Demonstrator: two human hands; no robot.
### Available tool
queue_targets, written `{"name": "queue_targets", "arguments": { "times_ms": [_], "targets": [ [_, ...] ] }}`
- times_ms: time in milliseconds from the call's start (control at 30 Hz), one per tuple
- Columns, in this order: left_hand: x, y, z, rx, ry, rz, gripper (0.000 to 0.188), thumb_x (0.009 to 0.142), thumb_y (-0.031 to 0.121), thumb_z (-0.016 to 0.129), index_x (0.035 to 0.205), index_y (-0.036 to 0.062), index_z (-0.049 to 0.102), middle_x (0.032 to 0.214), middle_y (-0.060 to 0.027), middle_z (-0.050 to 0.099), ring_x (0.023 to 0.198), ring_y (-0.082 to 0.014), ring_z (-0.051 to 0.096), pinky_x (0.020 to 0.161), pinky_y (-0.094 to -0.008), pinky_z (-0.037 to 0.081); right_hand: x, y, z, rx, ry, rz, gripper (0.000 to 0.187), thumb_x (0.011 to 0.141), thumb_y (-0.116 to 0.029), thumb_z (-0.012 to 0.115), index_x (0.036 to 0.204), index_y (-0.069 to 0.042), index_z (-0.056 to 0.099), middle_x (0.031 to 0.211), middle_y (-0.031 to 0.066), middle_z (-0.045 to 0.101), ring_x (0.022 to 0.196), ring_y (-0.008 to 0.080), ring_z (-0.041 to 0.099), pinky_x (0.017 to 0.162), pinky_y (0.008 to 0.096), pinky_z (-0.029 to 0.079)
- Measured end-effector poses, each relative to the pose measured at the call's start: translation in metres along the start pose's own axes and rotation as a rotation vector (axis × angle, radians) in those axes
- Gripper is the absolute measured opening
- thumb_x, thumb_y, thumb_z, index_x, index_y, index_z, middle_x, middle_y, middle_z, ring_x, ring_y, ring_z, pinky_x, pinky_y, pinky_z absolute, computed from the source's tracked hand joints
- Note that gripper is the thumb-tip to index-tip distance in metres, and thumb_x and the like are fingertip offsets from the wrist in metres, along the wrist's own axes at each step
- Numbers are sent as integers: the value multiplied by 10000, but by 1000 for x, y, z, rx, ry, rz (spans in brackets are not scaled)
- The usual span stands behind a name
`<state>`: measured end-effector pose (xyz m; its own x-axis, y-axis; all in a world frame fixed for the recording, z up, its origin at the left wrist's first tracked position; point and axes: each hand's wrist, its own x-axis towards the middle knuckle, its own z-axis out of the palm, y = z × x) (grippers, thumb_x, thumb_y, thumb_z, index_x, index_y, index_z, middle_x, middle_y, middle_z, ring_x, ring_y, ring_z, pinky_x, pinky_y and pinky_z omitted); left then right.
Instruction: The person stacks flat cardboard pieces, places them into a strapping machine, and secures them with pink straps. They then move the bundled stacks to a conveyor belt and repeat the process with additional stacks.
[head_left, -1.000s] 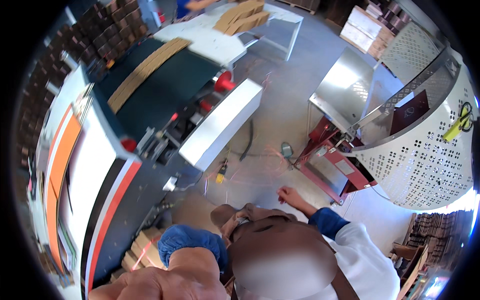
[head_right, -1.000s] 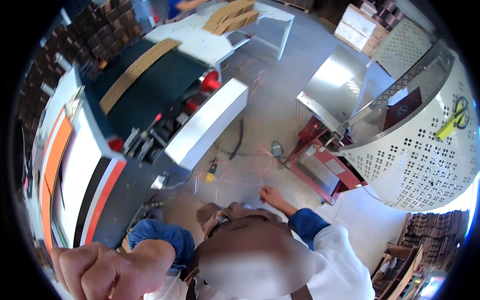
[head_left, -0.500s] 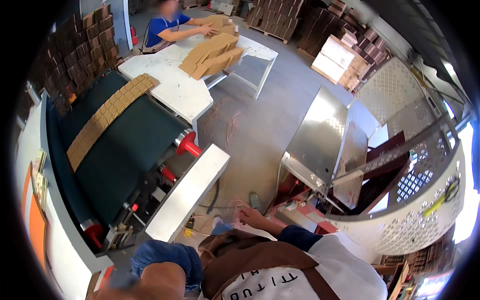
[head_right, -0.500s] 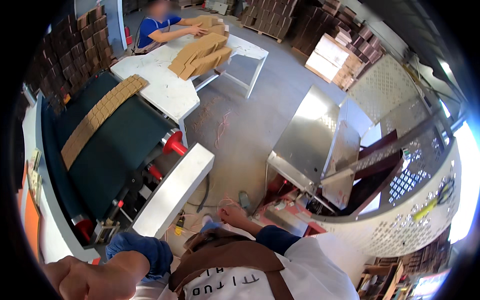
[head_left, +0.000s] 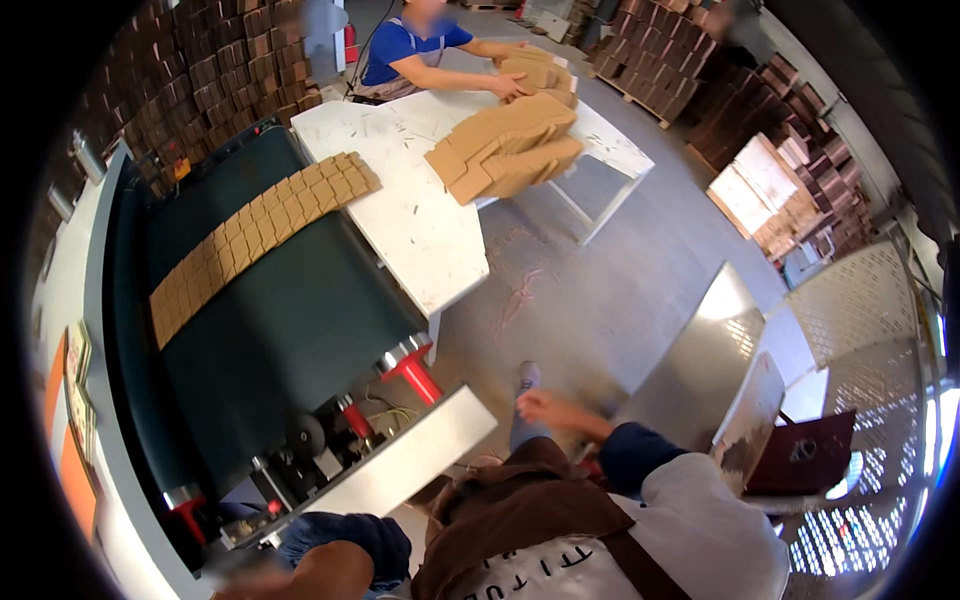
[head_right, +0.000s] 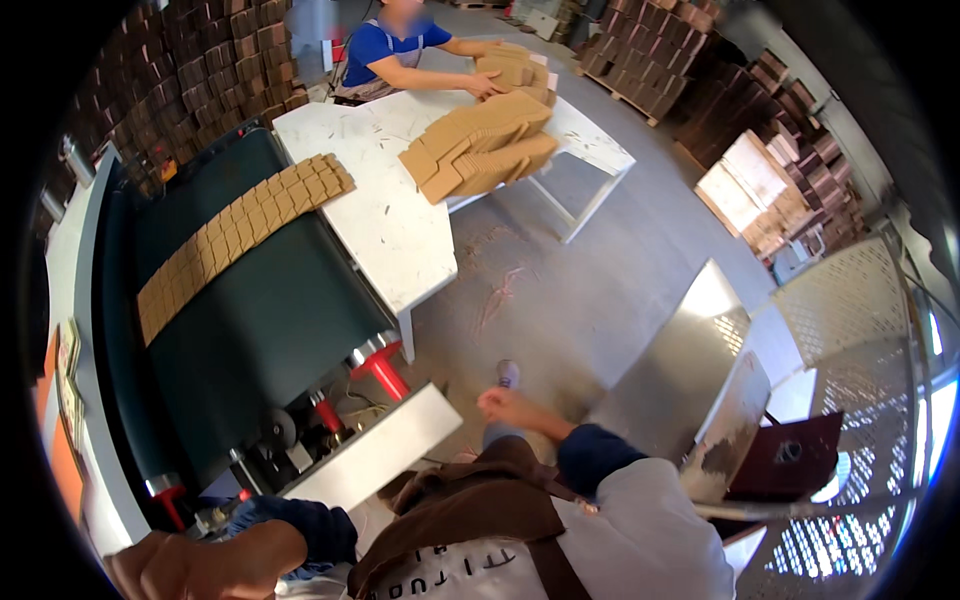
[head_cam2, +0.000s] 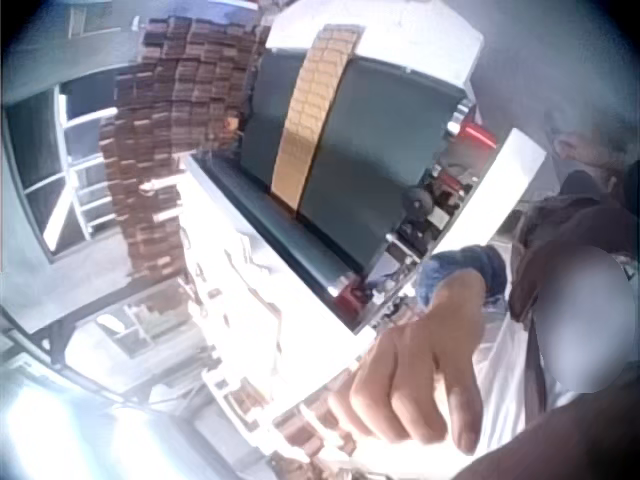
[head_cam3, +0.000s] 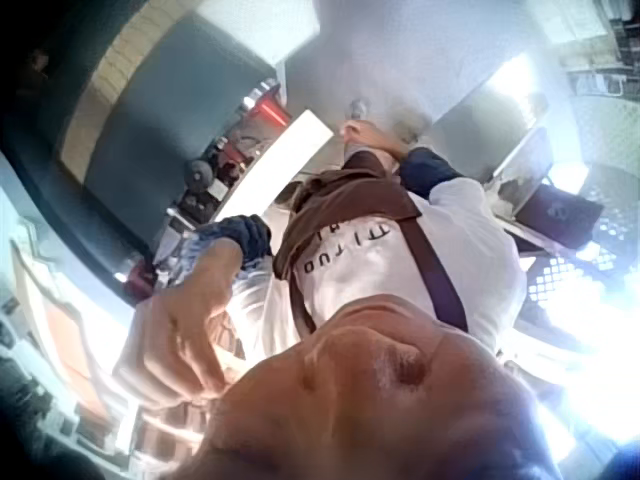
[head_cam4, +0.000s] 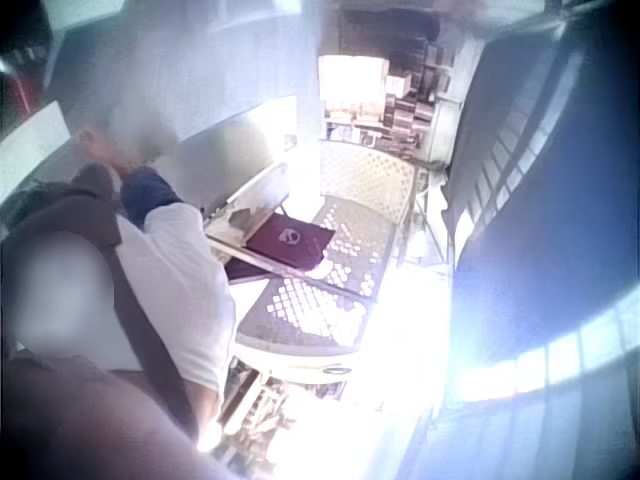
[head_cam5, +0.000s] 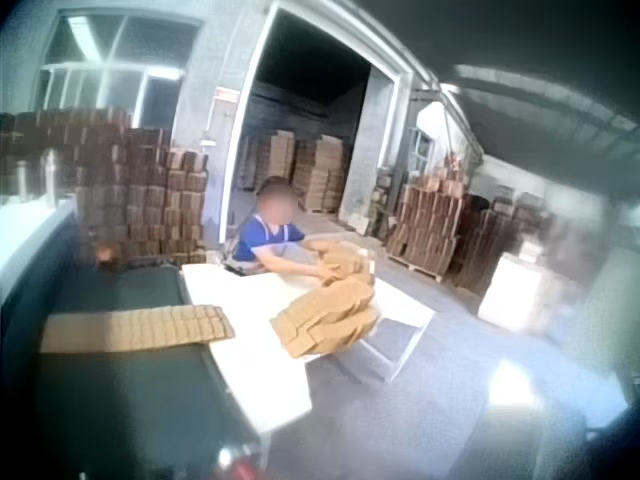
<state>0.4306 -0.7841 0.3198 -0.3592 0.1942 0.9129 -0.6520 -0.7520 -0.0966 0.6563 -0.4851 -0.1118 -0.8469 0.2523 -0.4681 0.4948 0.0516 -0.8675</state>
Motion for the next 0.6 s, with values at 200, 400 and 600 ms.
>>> {"name": "queue_targets", "arguments": {
  "times_ms": [200,400,600],
  "targets": [
    [-54,-120,-240,1205,625,-129,428,915,481,572,1061,88,484,1051,-91,544,920,-228,583,928,-528,477,160,-77,-322,-164,498,-216,431,931,-365,593,1229,-55,584,1112,86,657,1022,185,602,899,330,464],
    [-138,-177,-493,1430,1085,-853,688,903,270,632,1442,103,240,1367,-172,394,1233,-282,447,990,-419,421,337,-202,-576,-413,876,-306,718,923,-511,512,1388,25,406,1386,238,474,1294,343,455,1068,379,353],
    [-142,-192,-609,1591,1102,-961,881,837,228,730,1486,80,153,1432,-247,317,1290,-351,399,1025,-460,406,421,-219,-643,-24,791,-250,695,945,-507,490,1380,28,398,1304,191,534,1209,269,523,979,336,426]
  ]
}}
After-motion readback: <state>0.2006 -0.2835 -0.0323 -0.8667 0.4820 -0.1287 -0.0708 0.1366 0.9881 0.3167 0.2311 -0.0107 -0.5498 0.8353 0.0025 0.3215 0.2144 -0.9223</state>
